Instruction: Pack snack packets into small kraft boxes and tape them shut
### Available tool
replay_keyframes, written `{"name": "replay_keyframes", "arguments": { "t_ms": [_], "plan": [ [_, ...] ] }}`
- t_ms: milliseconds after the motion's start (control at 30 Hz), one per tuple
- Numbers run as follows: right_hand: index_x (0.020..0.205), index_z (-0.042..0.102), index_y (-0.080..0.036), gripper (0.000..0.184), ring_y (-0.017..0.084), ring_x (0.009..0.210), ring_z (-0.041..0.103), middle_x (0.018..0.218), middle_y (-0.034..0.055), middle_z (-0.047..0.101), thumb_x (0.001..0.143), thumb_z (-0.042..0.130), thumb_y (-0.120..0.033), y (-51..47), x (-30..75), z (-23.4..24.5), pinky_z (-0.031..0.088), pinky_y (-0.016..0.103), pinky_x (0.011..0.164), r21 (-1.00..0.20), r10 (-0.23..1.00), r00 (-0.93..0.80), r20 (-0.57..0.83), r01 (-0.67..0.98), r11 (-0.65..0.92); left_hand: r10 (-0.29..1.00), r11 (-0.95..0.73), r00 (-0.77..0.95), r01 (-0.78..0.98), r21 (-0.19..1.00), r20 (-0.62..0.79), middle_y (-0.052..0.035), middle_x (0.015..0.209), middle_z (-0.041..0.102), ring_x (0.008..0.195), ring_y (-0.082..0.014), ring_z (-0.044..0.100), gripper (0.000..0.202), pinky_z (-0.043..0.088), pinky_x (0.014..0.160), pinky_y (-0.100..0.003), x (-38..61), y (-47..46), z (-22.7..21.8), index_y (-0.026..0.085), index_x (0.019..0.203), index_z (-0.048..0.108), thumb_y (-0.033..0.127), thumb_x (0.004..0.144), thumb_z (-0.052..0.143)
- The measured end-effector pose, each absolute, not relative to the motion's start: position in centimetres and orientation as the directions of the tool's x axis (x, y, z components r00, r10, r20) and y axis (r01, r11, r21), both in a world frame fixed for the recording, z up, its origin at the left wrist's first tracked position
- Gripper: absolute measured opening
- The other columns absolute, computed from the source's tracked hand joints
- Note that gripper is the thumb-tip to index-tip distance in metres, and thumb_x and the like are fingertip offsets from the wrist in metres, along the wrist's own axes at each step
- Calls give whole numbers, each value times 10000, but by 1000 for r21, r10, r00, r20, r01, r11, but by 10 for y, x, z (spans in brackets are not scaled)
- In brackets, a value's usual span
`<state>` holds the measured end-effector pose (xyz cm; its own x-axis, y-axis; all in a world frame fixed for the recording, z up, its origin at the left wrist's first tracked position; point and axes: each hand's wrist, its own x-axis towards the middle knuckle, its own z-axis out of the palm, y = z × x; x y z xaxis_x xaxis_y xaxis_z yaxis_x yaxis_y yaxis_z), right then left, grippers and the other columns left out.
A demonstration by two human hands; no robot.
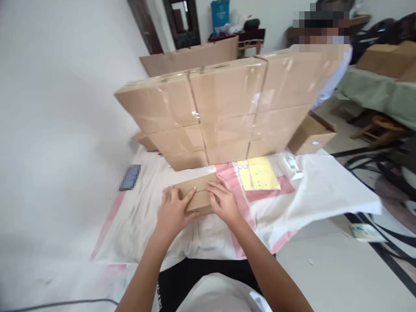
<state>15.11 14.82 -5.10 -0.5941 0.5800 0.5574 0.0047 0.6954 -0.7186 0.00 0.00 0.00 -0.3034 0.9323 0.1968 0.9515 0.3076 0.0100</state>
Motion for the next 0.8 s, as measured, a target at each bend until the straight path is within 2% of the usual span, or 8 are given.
{"name": "replay_keyframes", "arguments": {
  "t_ms": [100, 167, 300, 400, 467, 567, 667, 800],
  "plan": [
    [1432, 603, -281, 432, 277, 1517, 427, 1525, 19, 583, 1014, 499, -248, 152, 176, -57, 410, 520, 1246, -745, 598, -629, 497, 45, 666, 936, 293, -279, 956, -33, 215, -154, 1206, 490, 1337, -452, 437, 819, 347, 1163, -672, -5, 7, -4, 323, 1513, 553, 458, 767, 865],
    [1490, 523, -319, 470, 261, 1459, 504, 1547, 5, 559, 1022, 494, -289, 164, 209, -66, 443, 488, 1223, -760, 697, -546, 466, 158, 631, 937, 284, -268, 958, -43, 226, -169, 1242, 460, 1372, -464, 398, 778, 388, 1134, -655, -8, 11, -9, 319, 1513, 552, 475, 803, 830],
    [1305, 621, -270, 351, 273, 1377, 549, 1408, 82, 640, 994, 503, -383, 223, 294, -75, 433, 476, 1199, -760, 902, -106, 419, 503, 412, 929, 298, -272, 952, -71, 250, -174, 1257, 429, 1396, -475, 392, 754, 429, 1112, -625, -10, 15, -19, 316, 1494, 573, 508, 808, 819],
    [1221, 643, -175, 342, 302, 1343, 520, 1417, 176, 581, 977, 500, -367, 295, 341, -65, 465, 488, 1123, -787, 941, 77, 328, 574, 228, 918, 327, -291, 940, -97, 268, -184, 1264, 424, 1392, -482, 404, 753, 427, 1111, -629, -7, 17, -23, 308, 1486, 583, 527, 805, 818],
    [1086, 681, -158, 319, 250, 1074, 642, 1279, 177, 638, 1014, 450, -366, 343, 356, -54, 563, 382, 882, -800, 990, 106, 91, 599, 9, 913, 340, -303, 935, -100, 274, -187, 1270, 422, 1395, -476, 402, 755, 427, 1111, -627, -5, 17, -23, 310, 1490, 578, 526, 807, 818],
    [822, 686, -138, 447, 169, 631, 575, 865, 126, 660, 1046, 446, -441, 398, 363, -41, 468, 299, 555, -757, 972, 89, -216, 614, -224, 909, 344, -309, 935, -87, 279, -190, 1279, 421, 1398, -466, 395, 754, 437, 1103, -622, -3, 17, -22, 307, 1502, 564, 522, 820, 807],
    [735, 661, -128, 400, 96, 489, 394, 686, 62, 572, 986, 627, -437, 425, 365, -32, 349, 265, 463, -691, 904, 83, -419, 617, -377, 909, 337, -307, 939, -63, 283, -194, 1287, 429, 1392, -462, 399, 737, 441, 1097, -621, -3, 17, -24, 297, 1511, 556, 527, 846, 777],
    [767, 668, -126, 266, 60, 474, 312, 696, 51, 603, 886, 794, -328, 436, 367, -26, 307, 246, 428, -664, 826, 2, -563, 594, -454, 904, 346, -321, 937, -42, 284, -193, 1308, 432, 1409, -459, 384, 731, 425, 1109, -625, -6, 16, -29, 311, 1518, 544, 542, 857, 756]
  ]
}}
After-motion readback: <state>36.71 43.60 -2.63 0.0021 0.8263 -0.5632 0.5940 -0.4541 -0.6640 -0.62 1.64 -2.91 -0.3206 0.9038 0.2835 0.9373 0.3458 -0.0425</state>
